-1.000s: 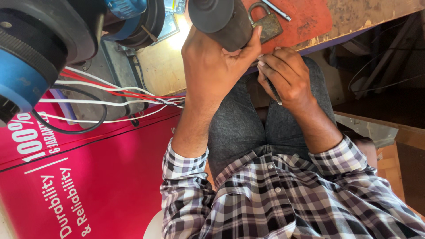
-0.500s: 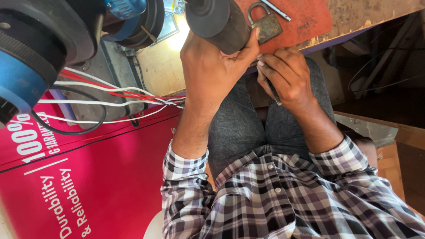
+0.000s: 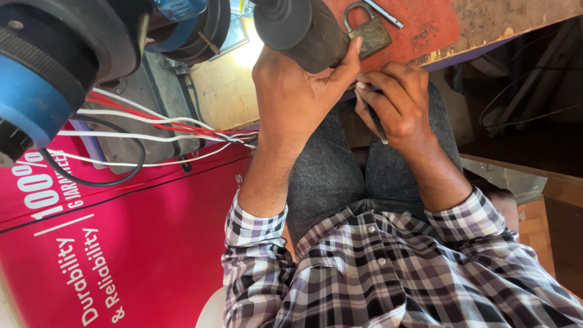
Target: The person uses a heat gun to heat a small component on a circuit board while using a metal pick to nudge it on a workbench.
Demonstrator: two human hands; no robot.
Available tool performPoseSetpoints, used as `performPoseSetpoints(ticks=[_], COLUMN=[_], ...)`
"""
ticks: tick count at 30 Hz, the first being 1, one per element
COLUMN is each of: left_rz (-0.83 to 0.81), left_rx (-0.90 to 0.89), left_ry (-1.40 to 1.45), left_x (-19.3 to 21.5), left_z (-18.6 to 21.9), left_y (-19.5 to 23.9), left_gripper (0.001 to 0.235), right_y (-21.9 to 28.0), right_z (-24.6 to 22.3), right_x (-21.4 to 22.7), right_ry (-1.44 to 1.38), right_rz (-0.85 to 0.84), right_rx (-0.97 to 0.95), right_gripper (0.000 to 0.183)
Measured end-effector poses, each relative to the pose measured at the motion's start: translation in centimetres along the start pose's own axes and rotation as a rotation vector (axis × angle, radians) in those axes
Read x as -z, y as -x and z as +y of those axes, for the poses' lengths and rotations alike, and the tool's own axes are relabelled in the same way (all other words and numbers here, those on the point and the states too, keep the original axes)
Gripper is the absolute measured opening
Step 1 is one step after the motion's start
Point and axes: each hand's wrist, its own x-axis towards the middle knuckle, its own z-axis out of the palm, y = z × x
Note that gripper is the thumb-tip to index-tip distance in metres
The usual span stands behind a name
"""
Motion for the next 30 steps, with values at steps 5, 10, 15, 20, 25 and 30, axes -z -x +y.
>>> performPoseSetpoints(ticks=[5, 10, 15, 20, 25, 30], left_rz=[0.022, 0.024, 0.007, 0.015, 0.007, 0.033], left_rx=[-0.008, -0.005, 0.003, -0.032, 0.021, 0.001], left_ry=[-0.042, -0.017, -0.016, -0.055, 0.025, -0.043], left_x=[0.07, 0.24, -0.11, 0.29, -0.15, 0.11], left_z=[-0.01, 0.03, 0.11, 0.14, 0.10, 0.03], left_y=[-0.06, 0.01, 0.02, 0.01, 0.17, 0.04], left_gripper=[0.028, 0.026, 0.025, 0.025, 0.025, 0.027], right_y=[0.31, 0.41, 0.35, 0.30, 0.27, 0.34], right_z=[0.06, 0.09, 0.09, 0.01, 0.07, 0.16], right_x=[-0.19, -0.21, -0.29, -0.04, -0.11, -0.04], right_ry=[0.015, 0.024, 0.036, 0.044, 0.021, 0.038], right_rz=[0.007, 0.007, 0.008, 0.001, 0.001, -0.002], right_rx=[0.003, 0.000, 0.006, -0.004, -0.003, -0.004], right_gripper=[0.024, 0.024, 0.022, 0.022, 0.022, 0.021])
